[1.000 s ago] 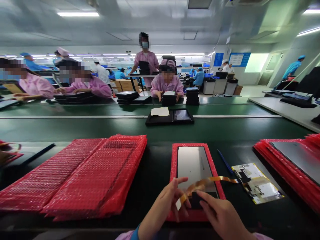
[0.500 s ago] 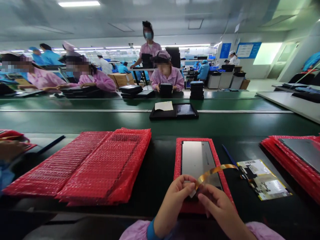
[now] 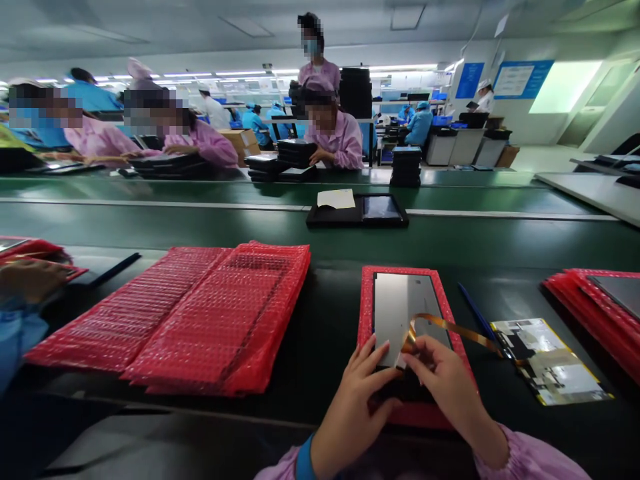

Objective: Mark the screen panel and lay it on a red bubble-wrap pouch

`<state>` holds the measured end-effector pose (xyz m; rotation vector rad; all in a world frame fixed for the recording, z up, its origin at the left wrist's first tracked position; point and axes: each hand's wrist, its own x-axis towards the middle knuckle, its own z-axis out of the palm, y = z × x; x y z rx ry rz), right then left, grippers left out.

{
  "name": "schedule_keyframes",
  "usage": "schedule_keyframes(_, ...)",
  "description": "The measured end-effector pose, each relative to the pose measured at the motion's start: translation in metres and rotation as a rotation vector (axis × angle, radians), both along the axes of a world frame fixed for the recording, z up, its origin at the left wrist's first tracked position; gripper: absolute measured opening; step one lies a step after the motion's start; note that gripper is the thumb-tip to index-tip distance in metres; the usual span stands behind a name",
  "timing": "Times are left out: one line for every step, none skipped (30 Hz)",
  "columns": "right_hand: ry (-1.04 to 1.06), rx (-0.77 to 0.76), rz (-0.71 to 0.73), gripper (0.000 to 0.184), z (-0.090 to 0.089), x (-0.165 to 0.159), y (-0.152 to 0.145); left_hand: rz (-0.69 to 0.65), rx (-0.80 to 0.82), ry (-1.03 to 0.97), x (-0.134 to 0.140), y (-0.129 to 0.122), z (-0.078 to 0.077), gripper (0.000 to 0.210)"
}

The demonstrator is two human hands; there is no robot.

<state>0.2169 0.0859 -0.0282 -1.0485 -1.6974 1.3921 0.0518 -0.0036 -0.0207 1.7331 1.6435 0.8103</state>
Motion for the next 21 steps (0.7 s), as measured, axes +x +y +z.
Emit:
schedule_keyframes(-0.013,0.001,0.008,0.029,-0.001,0.0,0.0,-0.001,0.001,-0.02,-0.001,0.0,-0.001,0.047)
schedule_keyframes(-0.025,0.0,0.019,0.028,-0.002,0.001,0.001,-0.001,0.003,-0.039,-0.001,0.0,-0.003,0.046)
schedule_keyframes(-0.034,-0.002,0.033,0.027,-0.002,0.002,0.001,-0.003,0.005,-0.054,-0.002,0.0,-0.004,0.047)
schedule_keyframes(-0.042,-0.004,0.051,0.026,-0.002,0.003,0.002,-0.006,0.01,-0.065,-0.002,0.0,-0.005,0.047)
schedule_keyframes(-0.048,-0.005,0.073,0.026,-0.001,0.003,0.003,-0.009,0.019,-0.073,-0.003,0.0,-0.006,0.046)
schedule_keyframes(-0.052,-0.007,0.095,0.025,0.0,0.004,0.004,-0.012,0.033,-0.079,-0.003,0.0,-0.008,0.044)
schedule_keyframes(-0.056,-0.007,0.117,0.024,0.001,0.004,0.005,-0.016,0.049,-0.083,-0.004,0.0,-0.008,0.04)
schedule_keyframes(-0.06,-0.007,0.135,0.023,0.002,0.005,0.007,-0.018,0.066,-0.086,-0.004,0.0,-0.009,0.037)
schedule_keyframes(-0.065,-0.005,0.15,0.022,0.002,0.005,0.008,-0.02,0.08,-0.086,-0.005,0.0,-0.01,0.035)
schedule_keyframes(-0.072,-0.002,0.16,0.021,0.002,0.005,0.008,-0.022,0.089,-0.085,-0.005,-0.001,-0.01,0.034)
schedule_keyframes(-0.078,0.002,0.168,0.02,0.002,0.004,0.009,-0.022,0.094,-0.08,-0.005,-0.001,-0.011,0.034)
schedule_keyframes(-0.083,0.007,0.173,0.019,0.001,0.004,0.009,-0.022,0.095,-0.077,-0.004,-0.001,-0.011,0.035)
schedule_keyframes(-0.088,0.013,0.177,0.018,0.0,0.004,0.01,-0.02,0.095,-0.073,-0.004,-0.001,-0.011,0.035)
schedule_keyframes(-0.092,0.02,0.18,0.018,-0.001,0.003,0.01,-0.02,0.096,-0.07,-0.004,-0.001,-0.011,0.034)
schedule_keyframes(-0.096,0.026,0.183,0.017,-0.002,0.003,0.01,-0.019,0.099,-0.069,-0.004,0.0,-0.011,0.034)
schedule_keyframes(-0.1,0.031,0.187,0.017,-0.002,0.003,0.01,-0.019,0.102,-0.067,-0.003,0.0,-0.012,0.033)
schedule_keyframes(-0.103,0.034,0.192,0.017,-0.002,0.003,0.01,-0.018,0.106,-0.066,-0.003,0.0,-0.012,0.032)
schedule_keyframes(-0.107,0.034,0.196,0.018,-0.002,0.003,0.01,-0.018,0.106,-0.065,-0.003,0.0,-0.012,0.032)
schedule_keyframes(-0.11,0.034,0.197,0.018,-0.001,0.003,0.01,-0.018,0.106,-0.063,-0.004,0.0,-0.012,0.032)
schedule_keyframes(-0.115,0.034,0.196,0.018,0.0,0.003,0.01,-0.018,0.104,-0.062,-0.004,0.0,-0.011,0.033)
schedule_keyframes(-0.12,0.035,0.194,0.018,0.001,0.003,0.01,-0.019,0.103,-0.061,-0.004,0.0,-0.011,0.033)
